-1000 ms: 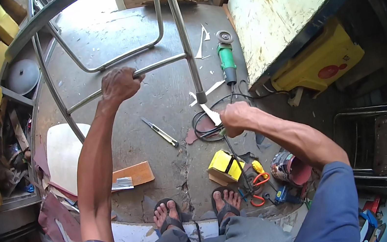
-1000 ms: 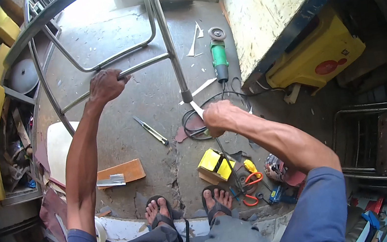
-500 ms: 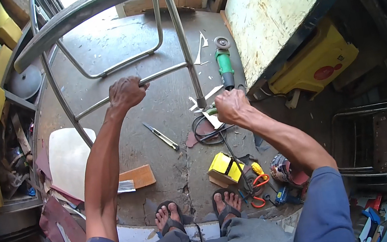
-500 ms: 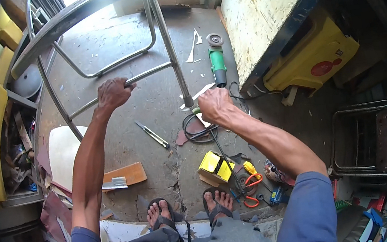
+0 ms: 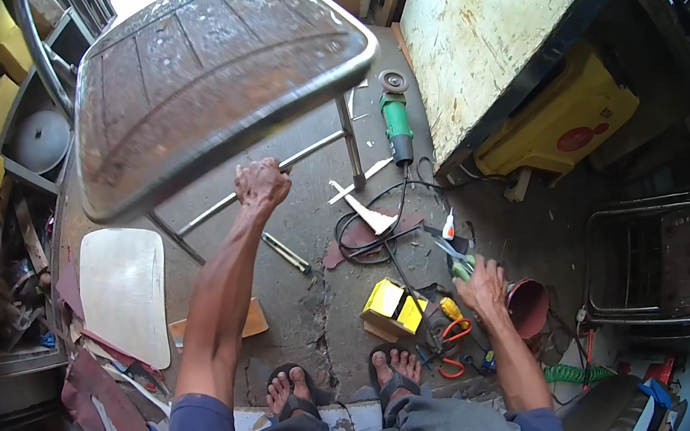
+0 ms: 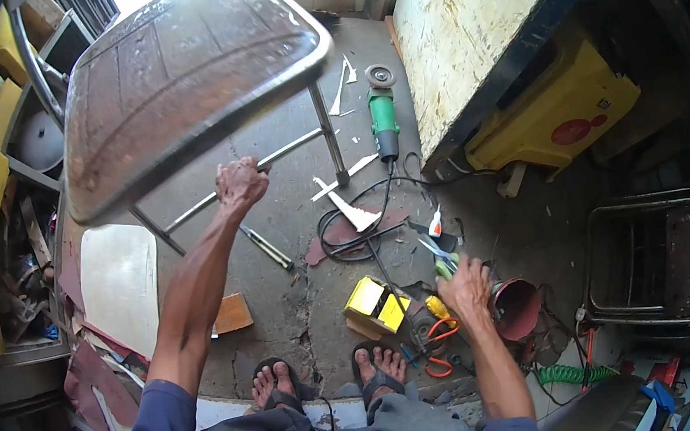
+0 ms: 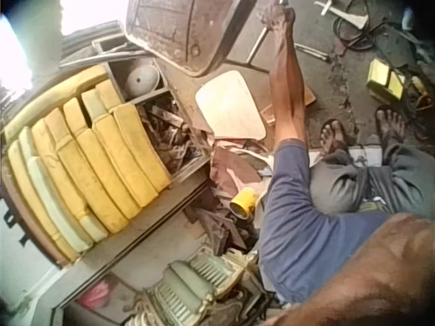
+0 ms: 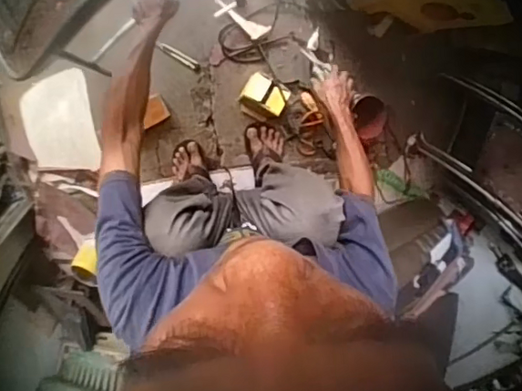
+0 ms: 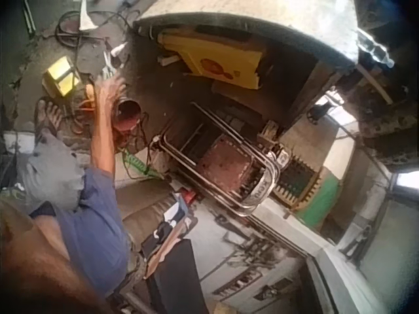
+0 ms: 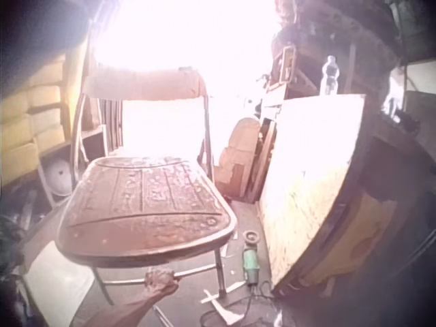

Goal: The person repairs a metal chair frame by using a hammer and a rod to straighten parts, then applies adhesive to a plastic cap before inserting it into the chair leg.

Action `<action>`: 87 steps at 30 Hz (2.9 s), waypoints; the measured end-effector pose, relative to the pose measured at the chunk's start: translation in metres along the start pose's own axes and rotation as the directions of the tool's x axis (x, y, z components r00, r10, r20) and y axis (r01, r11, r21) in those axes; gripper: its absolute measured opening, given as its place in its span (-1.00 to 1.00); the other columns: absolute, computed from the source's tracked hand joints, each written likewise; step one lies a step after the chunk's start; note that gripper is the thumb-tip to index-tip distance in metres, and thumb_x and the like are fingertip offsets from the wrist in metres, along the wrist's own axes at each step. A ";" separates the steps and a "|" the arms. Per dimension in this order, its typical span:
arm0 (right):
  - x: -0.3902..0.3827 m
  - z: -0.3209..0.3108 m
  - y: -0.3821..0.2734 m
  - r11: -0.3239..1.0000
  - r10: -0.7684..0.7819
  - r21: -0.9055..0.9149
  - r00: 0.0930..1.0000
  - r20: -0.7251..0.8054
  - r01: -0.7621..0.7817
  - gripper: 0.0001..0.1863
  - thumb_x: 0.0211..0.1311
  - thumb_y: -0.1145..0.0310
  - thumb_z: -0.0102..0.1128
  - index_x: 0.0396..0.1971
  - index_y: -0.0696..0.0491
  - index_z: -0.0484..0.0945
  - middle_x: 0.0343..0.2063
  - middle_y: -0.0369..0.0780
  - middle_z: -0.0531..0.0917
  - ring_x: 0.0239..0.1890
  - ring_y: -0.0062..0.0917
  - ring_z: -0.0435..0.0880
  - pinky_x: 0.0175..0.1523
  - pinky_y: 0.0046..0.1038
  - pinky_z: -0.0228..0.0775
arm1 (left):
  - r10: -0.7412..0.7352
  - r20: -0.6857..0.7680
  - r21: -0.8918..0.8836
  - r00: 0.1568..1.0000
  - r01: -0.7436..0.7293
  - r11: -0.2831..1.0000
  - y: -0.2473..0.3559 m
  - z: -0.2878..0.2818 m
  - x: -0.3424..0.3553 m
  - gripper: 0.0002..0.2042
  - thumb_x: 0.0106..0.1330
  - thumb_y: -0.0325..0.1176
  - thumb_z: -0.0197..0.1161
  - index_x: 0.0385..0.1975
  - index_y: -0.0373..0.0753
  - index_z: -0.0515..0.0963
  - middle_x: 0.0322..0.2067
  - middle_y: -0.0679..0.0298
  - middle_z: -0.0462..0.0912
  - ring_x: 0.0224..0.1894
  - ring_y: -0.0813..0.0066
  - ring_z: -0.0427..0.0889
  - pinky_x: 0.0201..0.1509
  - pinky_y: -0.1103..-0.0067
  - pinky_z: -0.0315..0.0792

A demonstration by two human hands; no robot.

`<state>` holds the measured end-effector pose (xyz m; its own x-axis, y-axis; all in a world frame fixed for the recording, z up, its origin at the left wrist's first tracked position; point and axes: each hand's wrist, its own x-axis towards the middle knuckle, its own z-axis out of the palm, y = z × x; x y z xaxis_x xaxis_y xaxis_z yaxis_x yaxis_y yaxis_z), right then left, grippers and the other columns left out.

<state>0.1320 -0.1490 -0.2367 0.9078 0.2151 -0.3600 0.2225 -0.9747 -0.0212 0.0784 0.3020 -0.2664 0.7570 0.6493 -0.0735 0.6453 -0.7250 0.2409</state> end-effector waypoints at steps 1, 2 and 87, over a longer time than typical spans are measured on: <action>-0.005 0.006 0.002 0.995 0.055 -0.077 0.998 -0.042 -0.058 -0.22 0.06 -0.07 0.33 0.21 0.10 0.41 0.23 0.11 0.39 0.32 0.03 0.30 0.27 0.24 0.18 | -0.017 0.002 -0.003 1.000 0.017 1.000 0.006 0.007 0.001 -0.77 0.12 -0.29 0.16 -0.32 -0.15 0.73 -0.38 0.00 0.73 -0.28 0.03 0.73 0.16 0.21 0.38; -0.009 0.012 0.009 0.981 0.115 -0.149 0.989 -0.090 -0.128 -0.16 0.06 -0.09 0.35 0.28 0.08 0.36 0.29 0.10 0.32 0.40 0.03 0.20 0.30 0.34 0.08 | -0.024 0.007 -0.008 1.000 0.024 1.000 0.016 0.010 0.003 -0.77 0.11 -0.31 0.15 -0.33 -0.16 0.73 -0.38 -0.01 0.73 -0.28 0.03 0.73 0.18 0.20 0.36; -0.035 0.080 0.013 0.909 -0.110 0.389 0.986 -0.129 0.152 -0.69 0.26 0.30 0.07 -0.07 0.11 0.58 -0.22 0.05 0.65 -0.13 -0.01 0.63 -0.03 -0.09 0.41 | -0.631 -0.180 -0.457 0.755 0.504 0.733 -0.114 0.106 -0.144 -0.56 0.08 -0.02 0.47 -0.22 -0.24 0.61 -0.14 0.09 0.56 0.02 0.10 0.51 0.14 0.23 0.41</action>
<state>0.0745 -0.1743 -0.2990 0.9162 0.3267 -0.2320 0.2019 -0.8766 -0.4369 -0.0932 0.2664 -0.3856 0.1457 0.9888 -0.0330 0.8072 -0.0996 0.5818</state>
